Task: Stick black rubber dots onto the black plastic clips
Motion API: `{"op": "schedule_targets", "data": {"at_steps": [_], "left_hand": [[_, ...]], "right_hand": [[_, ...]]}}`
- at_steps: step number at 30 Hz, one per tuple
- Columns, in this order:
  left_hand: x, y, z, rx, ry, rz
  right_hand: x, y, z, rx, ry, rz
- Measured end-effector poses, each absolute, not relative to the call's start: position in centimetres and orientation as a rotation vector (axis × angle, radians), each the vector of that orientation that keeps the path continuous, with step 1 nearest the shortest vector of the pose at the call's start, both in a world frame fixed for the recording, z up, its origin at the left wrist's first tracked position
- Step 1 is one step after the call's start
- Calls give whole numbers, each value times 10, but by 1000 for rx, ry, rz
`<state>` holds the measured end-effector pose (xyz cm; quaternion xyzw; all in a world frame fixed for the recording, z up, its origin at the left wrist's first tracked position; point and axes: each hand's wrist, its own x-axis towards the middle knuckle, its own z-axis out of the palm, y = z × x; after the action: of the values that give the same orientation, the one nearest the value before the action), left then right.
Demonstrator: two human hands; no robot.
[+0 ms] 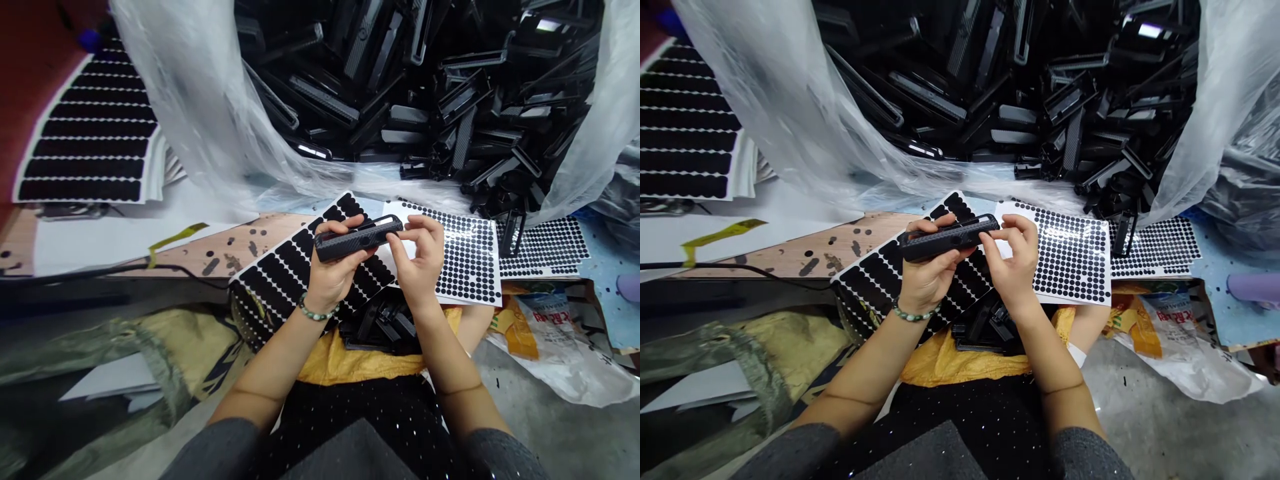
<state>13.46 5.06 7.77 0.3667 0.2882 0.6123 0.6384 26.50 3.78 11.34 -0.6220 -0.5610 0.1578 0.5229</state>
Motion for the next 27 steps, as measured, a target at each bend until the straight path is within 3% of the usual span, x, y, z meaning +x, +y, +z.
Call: {"op": "schedule_targets", "data": {"at_steps": [4,11,17,21,24,27], "left_hand": [[137,48,79,826,661,1450],[139,47,77,827,654,1437],[129,54,77,970,560,1289],[104,110,82,1216,761,1292],[91,168,81,1519,1112,1351],[84,211,81,1786,1380,1123]], "right_hand": [[265,32,111,-1606,-1399,218],[265,37,99,-1352,-1095,898],[281,38,105,-1322,-918,1016],[310,29,107,-1390,-1174,1190],[325,40,101,-1495,-1440,1043],[327,73,86,-1677,-1507,744]]}}
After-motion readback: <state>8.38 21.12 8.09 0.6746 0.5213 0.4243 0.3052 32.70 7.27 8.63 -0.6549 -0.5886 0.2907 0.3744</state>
